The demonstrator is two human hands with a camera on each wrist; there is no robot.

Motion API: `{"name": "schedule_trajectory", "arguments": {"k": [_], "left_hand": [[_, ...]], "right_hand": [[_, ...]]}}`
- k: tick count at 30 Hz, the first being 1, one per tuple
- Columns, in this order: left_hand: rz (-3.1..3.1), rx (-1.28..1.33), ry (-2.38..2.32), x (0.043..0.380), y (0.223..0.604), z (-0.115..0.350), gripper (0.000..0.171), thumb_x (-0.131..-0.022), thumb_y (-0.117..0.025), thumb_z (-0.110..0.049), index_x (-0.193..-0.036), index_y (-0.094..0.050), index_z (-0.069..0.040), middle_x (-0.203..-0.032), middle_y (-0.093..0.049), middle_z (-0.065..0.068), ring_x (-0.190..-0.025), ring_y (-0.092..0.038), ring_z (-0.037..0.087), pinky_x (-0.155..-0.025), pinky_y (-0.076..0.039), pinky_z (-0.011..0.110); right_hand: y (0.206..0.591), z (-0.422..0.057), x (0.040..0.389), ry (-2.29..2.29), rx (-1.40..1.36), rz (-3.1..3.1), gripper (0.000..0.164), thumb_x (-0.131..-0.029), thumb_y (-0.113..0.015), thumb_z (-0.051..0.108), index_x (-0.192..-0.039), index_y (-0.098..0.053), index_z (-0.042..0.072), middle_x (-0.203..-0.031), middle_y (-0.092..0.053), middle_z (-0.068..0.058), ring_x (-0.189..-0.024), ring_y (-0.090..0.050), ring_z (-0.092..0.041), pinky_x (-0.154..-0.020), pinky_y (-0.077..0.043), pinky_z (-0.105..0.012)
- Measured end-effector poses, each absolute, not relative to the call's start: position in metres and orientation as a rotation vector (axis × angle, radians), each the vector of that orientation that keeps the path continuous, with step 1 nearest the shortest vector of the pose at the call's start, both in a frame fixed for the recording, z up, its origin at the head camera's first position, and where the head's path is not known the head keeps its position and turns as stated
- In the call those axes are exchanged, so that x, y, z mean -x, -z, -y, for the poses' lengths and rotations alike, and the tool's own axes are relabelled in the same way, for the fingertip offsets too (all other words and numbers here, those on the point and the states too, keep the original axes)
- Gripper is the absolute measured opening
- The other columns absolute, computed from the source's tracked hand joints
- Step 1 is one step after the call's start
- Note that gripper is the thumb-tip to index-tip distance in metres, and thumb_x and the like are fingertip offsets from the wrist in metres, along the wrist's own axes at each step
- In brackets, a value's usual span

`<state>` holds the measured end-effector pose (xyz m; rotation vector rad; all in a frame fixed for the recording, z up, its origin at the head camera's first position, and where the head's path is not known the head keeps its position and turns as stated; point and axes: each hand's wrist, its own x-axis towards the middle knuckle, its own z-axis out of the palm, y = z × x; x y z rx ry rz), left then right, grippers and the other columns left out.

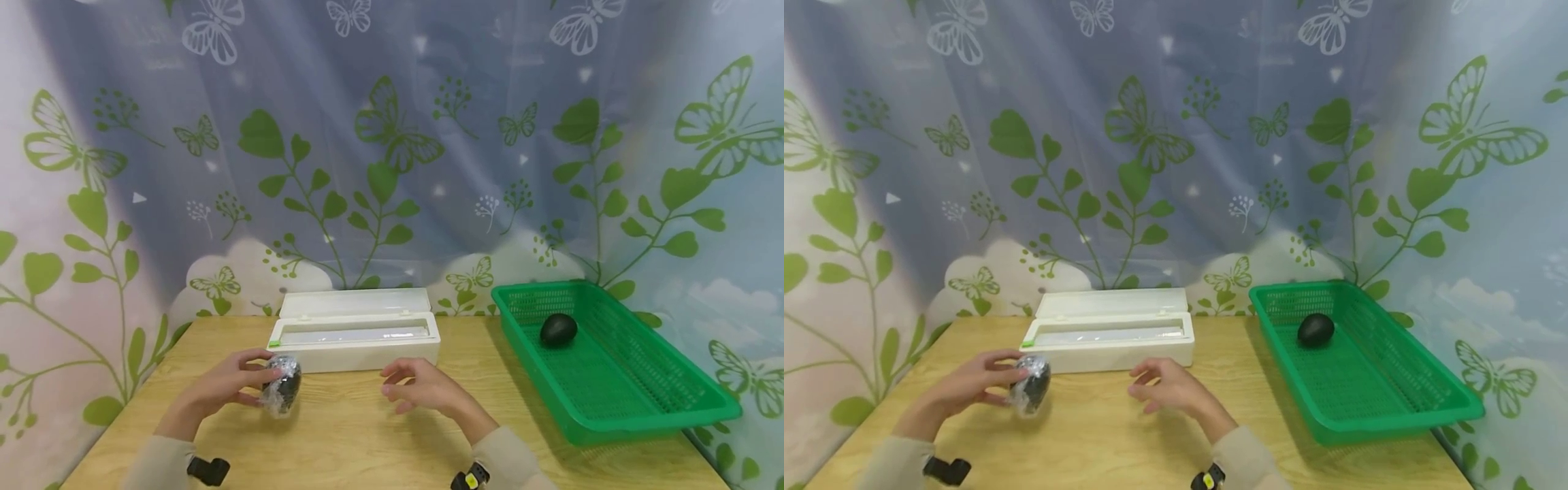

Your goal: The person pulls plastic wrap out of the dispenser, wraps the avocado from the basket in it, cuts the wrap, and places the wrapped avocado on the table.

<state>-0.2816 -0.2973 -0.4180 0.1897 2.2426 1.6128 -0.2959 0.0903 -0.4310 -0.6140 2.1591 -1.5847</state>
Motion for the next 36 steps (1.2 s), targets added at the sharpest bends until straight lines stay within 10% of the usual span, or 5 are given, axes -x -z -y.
{"name": "schedule_trajectory", "arguments": {"k": [21, 36], "left_hand": [[-2.363, 0.196, -1.417, 0.298, 0.43, 0.416, 0.09, -0.104, -0.057, -0.049, -0.16, -0.018, 0.009, -0.143, -0.047, 0.026, -0.102, -0.064, 0.02, -0.088, -0.063, 0.044], [-2.317, 0.319, -1.374, 0.296, 0.431, 0.442, 0.077, -0.102, -0.061, -0.049, -0.154, -0.04, 0.004, -0.104, -0.052, 0.003, -0.079, -0.053, 0.014, -0.078, -0.06, 0.036]], "right_hand": [[0.426, -0.104, 0.297, 1.506, 0.595, -2.201, 0.037, -0.1, -0.068, 0.015, -0.13, -0.06, -0.004, -0.121, -0.066, -0.019, -0.108, -0.069, -0.035, -0.08, -0.065, -0.041], [0.431, -0.111, 0.3, 1.485, 0.61, -2.227, 0.04, -0.1, -0.067, 0.015, -0.132, -0.059, -0.006, -0.12, -0.066, -0.02, -0.105, -0.07, -0.036, -0.077, -0.065, -0.041]]}}
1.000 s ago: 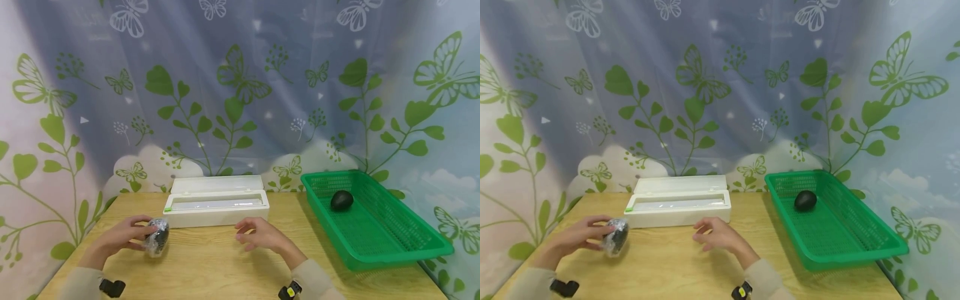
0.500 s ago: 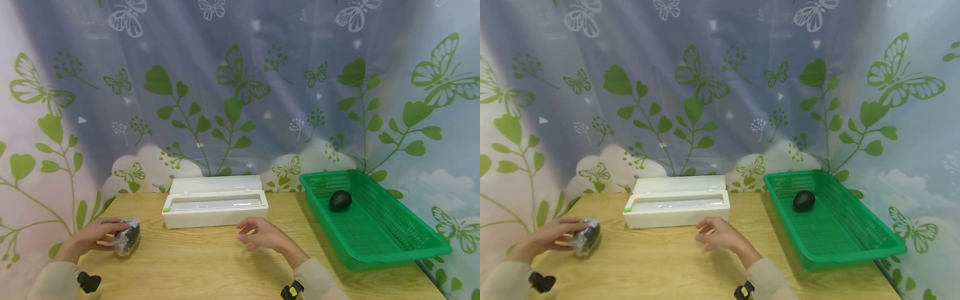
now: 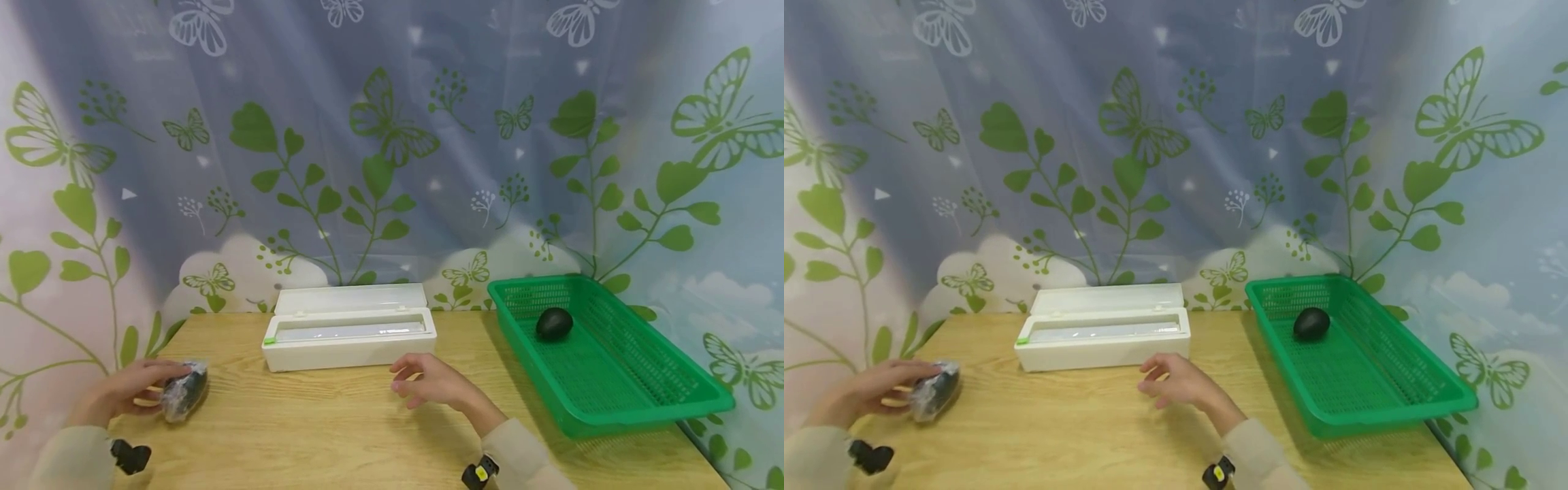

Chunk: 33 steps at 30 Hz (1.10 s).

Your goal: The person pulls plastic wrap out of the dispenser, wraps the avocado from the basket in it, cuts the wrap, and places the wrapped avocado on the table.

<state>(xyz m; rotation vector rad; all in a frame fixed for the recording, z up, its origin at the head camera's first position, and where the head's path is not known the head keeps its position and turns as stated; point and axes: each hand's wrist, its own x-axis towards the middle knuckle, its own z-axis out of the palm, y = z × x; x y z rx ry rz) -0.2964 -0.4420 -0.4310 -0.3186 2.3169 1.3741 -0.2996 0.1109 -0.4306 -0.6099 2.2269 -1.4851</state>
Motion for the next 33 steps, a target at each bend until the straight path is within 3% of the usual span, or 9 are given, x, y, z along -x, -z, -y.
{"name": "schedule_trajectory", "arguments": {"k": [4, 9, 13, 17, 26, 33], "left_hand": [[-2.33, 0.325, -1.332, 0.297, 0.434, 0.443, 0.074, -0.101, -0.06, -0.05, -0.151, -0.045, 0.003, -0.107, -0.051, 0.005, -0.078, -0.051, 0.015, -0.077, -0.058, 0.036], [-2.345, 0.331, -1.305, 0.298, 0.437, 0.444, 0.08, -0.102, -0.058, -0.053, -0.153, -0.039, 0.004, -0.126, -0.052, 0.019, -0.093, -0.056, 0.021, -0.081, -0.06, 0.041], [-2.347, 0.304, -1.275, 0.297, 0.437, 0.444, 0.09, -0.102, -0.055, -0.057, -0.157, -0.026, 0.009, -0.147, -0.036, 0.039, -0.114, -0.061, 0.036, -0.087, -0.062, 0.045], [-2.349, 0.271, -1.263, 0.295, 0.434, 0.441, 0.094, -0.102, -0.054, -0.058, -0.157, -0.021, 0.011, -0.153, -0.026, 0.044, -0.125, -0.057, 0.048, -0.091, -0.062, 0.049], [-2.351, 0.232, -1.297, 0.294, 0.433, 0.434, 0.084, -0.103, -0.059, -0.051, -0.157, -0.029, 0.007, -0.14, -0.058, 0.027, -0.113, -0.066, 0.026, -0.089, -0.061, 0.05], [-2.38, 0.159, -1.274, 0.295, 0.432, 0.426, 0.078, -0.104, -0.059, -0.046, -0.156, -0.032, 0.006, -0.136, -0.063, 0.025, -0.11, -0.069, 0.023, -0.087, -0.062, 0.05]], "right_hand": [[0.431, -0.112, 0.301, 1.48, 0.607, -2.234, 0.042, -0.1, -0.068, 0.016, -0.133, -0.058, -0.007, -0.12, -0.066, -0.02, -0.105, -0.07, -0.038, -0.076, -0.065, -0.04], [0.431, -0.113, 0.301, 1.477, 0.618, -2.236, 0.041, -0.1, -0.067, 0.016, -0.133, -0.058, -0.007, -0.121, -0.066, -0.02, -0.104, -0.07, -0.038, -0.076, -0.065, -0.04], [0.431, -0.113, 0.301, 1.479, 0.621, -2.232, 0.042, -0.1, -0.068, 0.016, -0.133, -0.058, -0.007, -0.12, -0.067, -0.02, -0.103, -0.071, -0.035, -0.076, -0.065, -0.042], [0.431, -0.114, 0.3, 1.477, 0.621, -2.23, 0.043, -0.099, -0.068, 0.018, -0.133, -0.058, -0.007, -0.12, -0.066, -0.019, -0.104, -0.07, -0.033, -0.077, -0.065, -0.042], [0.43, -0.115, 0.299, 1.479, 0.618, -2.229, 0.041, -0.1, -0.067, 0.015, -0.133, -0.058, -0.007, -0.12, -0.066, -0.019, -0.105, -0.07, -0.033, -0.077, -0.065, -0.041], [0.429, -0.115, 0.299, 1.481, 0.615, -2.221, 0.042, -0.1, -0.067, 0.017, -0.133, -0.058, -0.007, -0.122, -0.065, -0.02, -0.106, -0.07, -0.035, -0.078, -0.065, -0.041]]}}
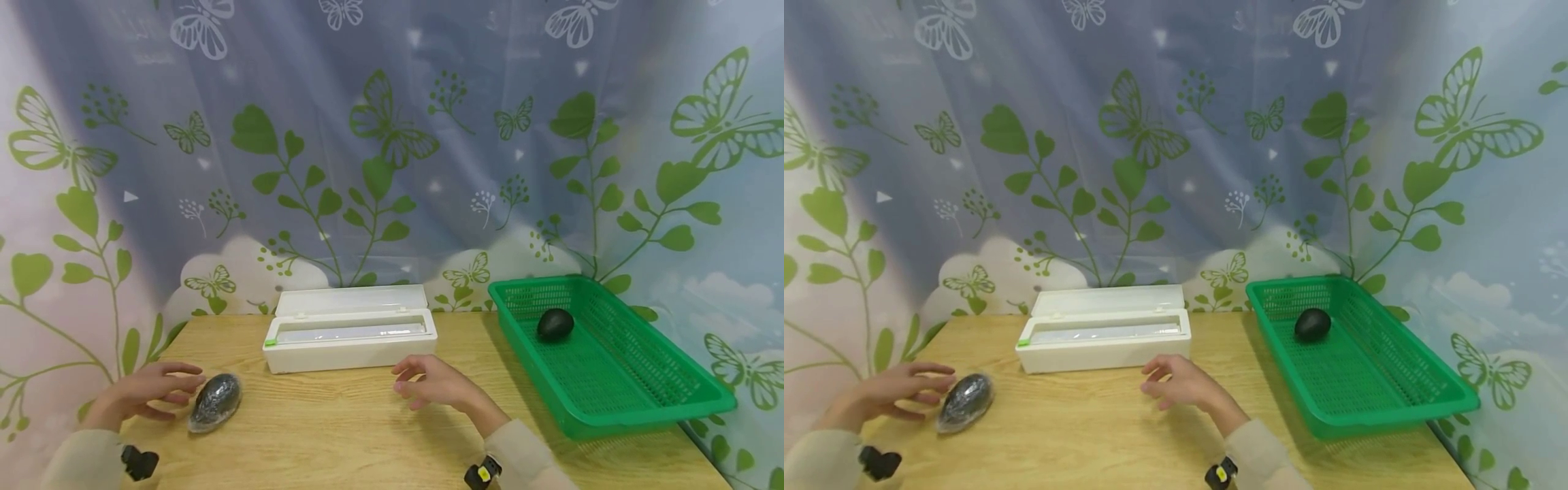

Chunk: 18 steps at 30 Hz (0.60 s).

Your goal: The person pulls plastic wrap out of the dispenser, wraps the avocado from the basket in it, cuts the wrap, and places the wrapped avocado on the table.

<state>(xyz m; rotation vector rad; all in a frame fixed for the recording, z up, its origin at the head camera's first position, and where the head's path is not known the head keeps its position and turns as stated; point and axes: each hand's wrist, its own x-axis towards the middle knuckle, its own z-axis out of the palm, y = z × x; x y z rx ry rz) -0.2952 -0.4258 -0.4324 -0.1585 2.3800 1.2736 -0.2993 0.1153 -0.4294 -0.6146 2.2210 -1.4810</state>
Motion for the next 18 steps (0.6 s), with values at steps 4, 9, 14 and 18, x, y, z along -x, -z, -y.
{"name": "schedule_trajectory", "arguments": {"k": [4, 9, 14, 18], "left_hand": [[-2.376, 0.149, -1.262, 0.296, 0.429, 0.42, 0.076, -0.104, -0.058, -0.046, -0.156, -0.034, 0.005, -0.139, -0.062, 0.024, -0.111, -0.069, 0.023, -0.088, -0.062, 0.051], [-2.364, 0.124, -1.259, 0.297, 0.426, 0.416, 0.077, -0.104, -0.058, -0.047, -0.156, -0.033, 0.005, -0.145, -0.056, 0.028, -0.115, -0.068, 0.026, -0.089, -0.061, 0.052], [-2.382, 0.091, -1.244, 0.297, 0.42, 0.411, 0.077, -0.104, -0.058, -0.046, -0.156, -0.032, 0.006, -0.148, -0.051, 0.032, -0.116, -0.067, 0.028, -0.089, -0.061, 0.051], [-2.424, 0.025, -1.218, 0.299, 0.415, 0.405, 0.077, -0.105, -0.059, -0.042, -0.156, -0.031, 0.007, -0.15, -0.045, 0.037, -0.118, -0.067, 0.032, -0.086, -0.061, 0.046]], "right_hand": [[0.43, -0.116, 0.299, 1.481, 0.614, -2.229, 0.041, -0.1, -0.067, 0.016, -0.134, -0.058, -0.007, -0.122, -0.065, -0.02, -0.104, -0.07, -0.03, -0.078, -0.065, -0.04], [0.431, -0.117, 0.3, 1.484, 0.618, -2.229, 0.042, -0.1, -0.067, 0.017, -0.134, -0.058, -0.007, -0.121, -0.065, -0.02, -0.105, -0.07, -0.031, -0.078, -0.065, -0.04], [0.431, -0.118, 0.301, 1.482, 0.615, -2.234, 0.043, -0.1, -0.068, 0.018, -0.133, -0.058, -0.007, -0.121, -0.066, -0.02, -0.103, -0.07, -0.029, -0.078, -0.065, -0.041], [0.43, -0.119, 0.302, 1.47, 0.611, -2.256, 0.041, -0.1, -0.068, 0.018, -0.132, -0.059, -0.006, -0.12, -0.066, -0.02, -0.103, -0.07, -0.032, -0.077, -0.065, -0.042]]}}
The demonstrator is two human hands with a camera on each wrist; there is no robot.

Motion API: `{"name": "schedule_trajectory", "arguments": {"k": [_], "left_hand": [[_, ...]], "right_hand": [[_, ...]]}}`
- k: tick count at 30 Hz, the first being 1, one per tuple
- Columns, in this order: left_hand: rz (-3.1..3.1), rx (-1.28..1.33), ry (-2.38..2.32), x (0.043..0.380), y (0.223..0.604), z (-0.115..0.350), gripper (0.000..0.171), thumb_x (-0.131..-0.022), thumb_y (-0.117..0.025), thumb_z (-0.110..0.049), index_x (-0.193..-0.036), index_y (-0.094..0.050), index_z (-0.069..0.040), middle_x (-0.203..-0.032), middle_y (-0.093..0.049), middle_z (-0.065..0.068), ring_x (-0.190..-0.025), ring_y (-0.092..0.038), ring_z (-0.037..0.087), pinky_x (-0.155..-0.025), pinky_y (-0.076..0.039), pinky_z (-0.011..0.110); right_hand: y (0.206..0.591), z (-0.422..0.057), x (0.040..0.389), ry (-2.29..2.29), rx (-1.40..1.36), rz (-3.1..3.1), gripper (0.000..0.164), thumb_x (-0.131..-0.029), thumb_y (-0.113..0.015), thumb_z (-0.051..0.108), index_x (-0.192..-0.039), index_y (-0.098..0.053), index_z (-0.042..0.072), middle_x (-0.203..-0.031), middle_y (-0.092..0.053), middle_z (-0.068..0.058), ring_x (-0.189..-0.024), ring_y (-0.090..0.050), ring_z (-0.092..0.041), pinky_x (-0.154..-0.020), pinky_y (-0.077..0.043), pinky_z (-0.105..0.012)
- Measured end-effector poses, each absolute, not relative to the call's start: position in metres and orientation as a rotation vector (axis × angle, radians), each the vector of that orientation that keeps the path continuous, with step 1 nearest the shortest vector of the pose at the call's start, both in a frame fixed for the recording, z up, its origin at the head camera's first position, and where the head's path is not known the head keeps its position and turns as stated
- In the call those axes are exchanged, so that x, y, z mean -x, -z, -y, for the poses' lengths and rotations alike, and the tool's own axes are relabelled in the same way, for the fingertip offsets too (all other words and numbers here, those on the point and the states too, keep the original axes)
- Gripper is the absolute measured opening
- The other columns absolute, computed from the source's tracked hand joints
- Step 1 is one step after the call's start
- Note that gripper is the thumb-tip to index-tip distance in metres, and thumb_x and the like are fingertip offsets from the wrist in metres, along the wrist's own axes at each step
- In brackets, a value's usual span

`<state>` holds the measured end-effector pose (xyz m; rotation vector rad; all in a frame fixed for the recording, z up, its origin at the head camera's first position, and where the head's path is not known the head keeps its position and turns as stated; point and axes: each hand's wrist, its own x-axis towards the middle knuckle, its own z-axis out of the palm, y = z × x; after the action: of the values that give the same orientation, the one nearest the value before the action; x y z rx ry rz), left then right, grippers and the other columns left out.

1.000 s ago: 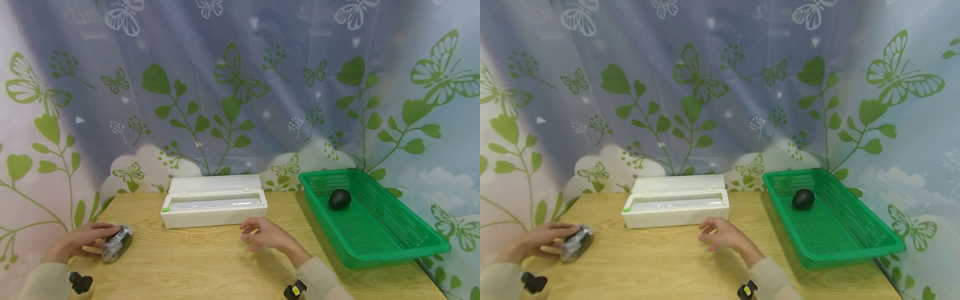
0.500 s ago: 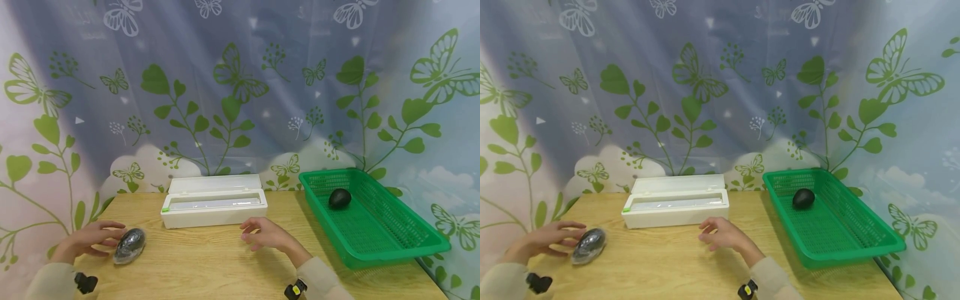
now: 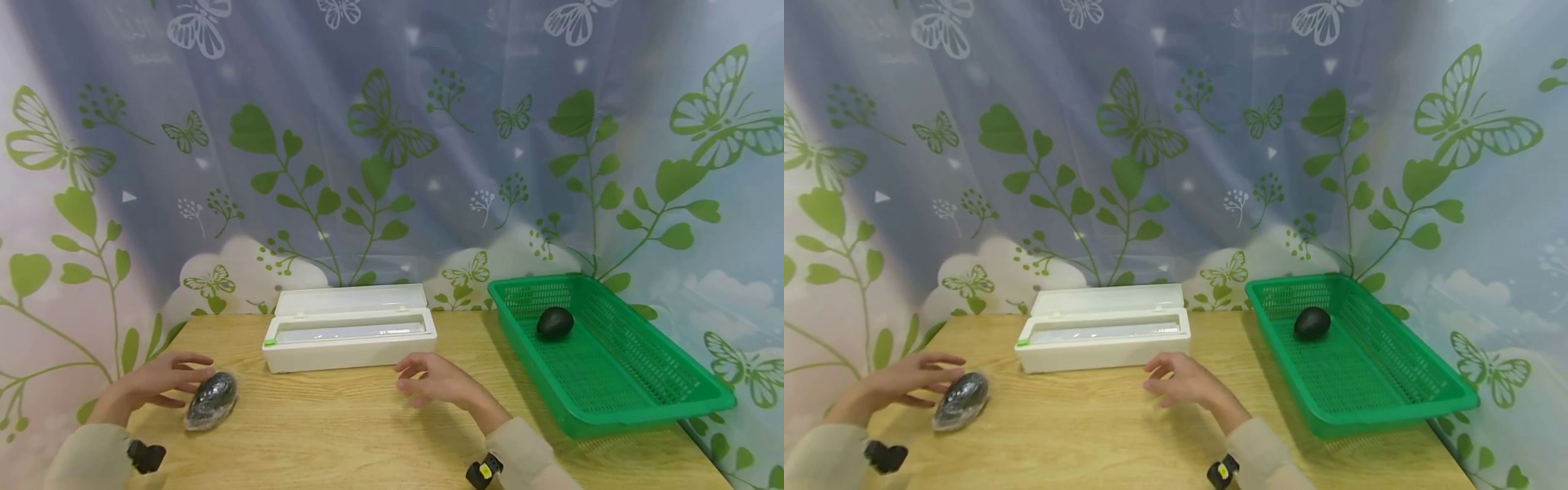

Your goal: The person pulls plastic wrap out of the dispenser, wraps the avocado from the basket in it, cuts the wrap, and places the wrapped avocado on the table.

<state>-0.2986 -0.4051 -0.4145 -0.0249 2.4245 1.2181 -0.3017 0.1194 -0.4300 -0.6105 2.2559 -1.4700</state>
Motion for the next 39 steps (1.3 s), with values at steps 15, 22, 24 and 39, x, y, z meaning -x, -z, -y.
{"name": "schedule_trajectory", "arguments": {"k": [15, 22, 24, 39], "left_hand": [[-2.848, -0.414, -0.966, 0.319, 0.379, 0.337, 0.055, -0.101, -0.068, -0.03, -0.141, -0.055, 0.005, -0.131, -0.064, 0.032, -0.113, -0.067, 0.042, -0.082, -0.062, 0.047], [-2.878, -0.578, -0.953, 0.329, 0.371, 0.305, 0.049, -0.099, -0.07, -0.024, -0.136, -0.06, 0.006, -0.13, -0.063, 0.031, -0.118, -0.062, 0.048, -0.092, -0.059, 0.053], [-2.888, -0.615, -0.953, 0.332, 0.37, 0.298, 0.046, -0.098, -0.072, -0.021, -0.133, -0.062, 0.007, -0.128, -0.064, 0.032, -0.116, -0.064, 0.048, -0.093, -0.059, 0.053], [-2.844, -0.802, -0.94, 0.354, 0.366, 0.257, 0.038, -0.095, -0.072, -0.016, -0.125, -0.066, 0.006, -0.12, -0.069, 0.029, -0.11, -0.068, 0.043, -0.095, -0.058, 0.053]], "right_hand": [[0.404, -0.118, 0.324, 1.26, 0.687, -2.871, 0.021, -0.096, -0.07, 0.005, -0.116, -0.071, 0.002, -0.117, -0.072, -0.017, -0.097, -0.072, -0.03, -0.079, -0.062, -0.038], [0.405, -0.111, 0.347, 0.958, 0.801, -3.117, 0.018, -0.092, -0.074, -0.001, -0.11, -0.075, 0.003, -0.112, -0.075, -0.015, -0.1, -0.072, -0.032, -0.085, -0.061, -0.043], [0.408, -0.11, 0.354, 0.88, 0.849, -3.151, 0.018, -0.09, -0.075, -0.001, -0.108, -0.075, 0.003, -0.11, -0.075, -0.015, -0.1, -0.071, -0.034, -0.086, -0.061, -0.045], [0.411, -0.093, 0.385, 0.714, 0.89, -3.115, 0.009, -0.093, -0.074, 0.003, -0.099, -0.08, 0.001, -0.1, -0.078, -0.013, -0.1, -0.073, -0.033, -0.092, -0.06, -0.046]]}}
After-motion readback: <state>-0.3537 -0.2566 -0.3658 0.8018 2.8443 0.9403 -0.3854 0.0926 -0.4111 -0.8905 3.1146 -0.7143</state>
